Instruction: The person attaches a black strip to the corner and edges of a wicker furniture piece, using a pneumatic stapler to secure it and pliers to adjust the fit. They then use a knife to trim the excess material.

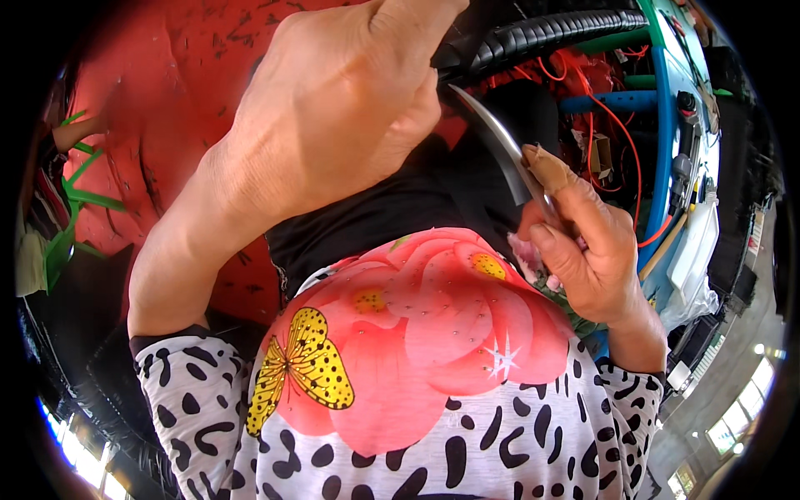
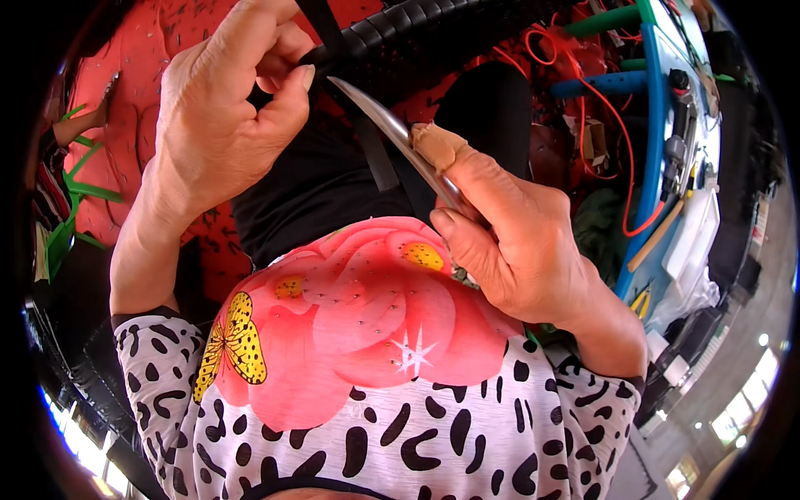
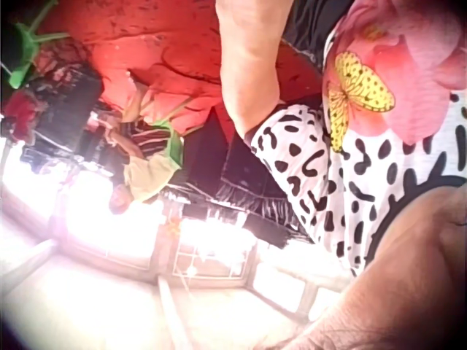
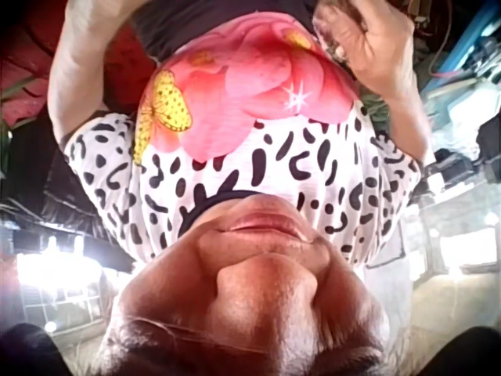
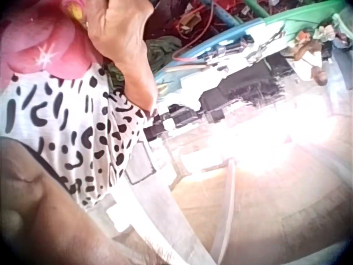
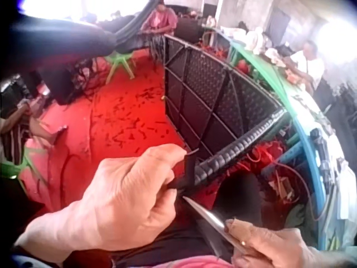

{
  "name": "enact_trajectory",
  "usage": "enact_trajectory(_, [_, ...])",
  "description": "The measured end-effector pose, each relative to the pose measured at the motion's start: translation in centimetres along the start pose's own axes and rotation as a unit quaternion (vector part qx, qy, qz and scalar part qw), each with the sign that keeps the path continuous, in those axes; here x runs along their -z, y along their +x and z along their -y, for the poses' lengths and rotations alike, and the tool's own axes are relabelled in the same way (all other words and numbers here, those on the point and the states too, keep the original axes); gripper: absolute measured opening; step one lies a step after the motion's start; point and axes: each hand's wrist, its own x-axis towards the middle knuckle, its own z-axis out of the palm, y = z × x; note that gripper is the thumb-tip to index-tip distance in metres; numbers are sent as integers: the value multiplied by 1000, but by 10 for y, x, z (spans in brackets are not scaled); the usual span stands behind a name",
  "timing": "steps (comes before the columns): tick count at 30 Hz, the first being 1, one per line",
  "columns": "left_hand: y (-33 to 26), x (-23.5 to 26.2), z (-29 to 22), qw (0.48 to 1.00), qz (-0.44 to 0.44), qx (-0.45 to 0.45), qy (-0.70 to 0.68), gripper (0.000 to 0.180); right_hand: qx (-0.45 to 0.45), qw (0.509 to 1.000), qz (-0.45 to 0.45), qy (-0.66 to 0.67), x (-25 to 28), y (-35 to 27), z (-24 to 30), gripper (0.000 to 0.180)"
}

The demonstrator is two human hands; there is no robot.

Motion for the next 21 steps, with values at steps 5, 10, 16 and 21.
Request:
enact_trajectory(5, [5,2,-1,1000,22,0,-14,41,-154,954,64,247,0,5,12,51])
enact_trajectory(10, [6,1,-2,1000,21,-6,6,39,-239,881,87,399,8,16,19,58])
enact_trajectory(16, [10,2,-5,999,7,-36,16,35,-280,822,73,490,9,25,36,57])
enact_trajectory(21, [7,4,-11,991,68,115,-14,38,-284,774,52,564,-5,28,42,54])
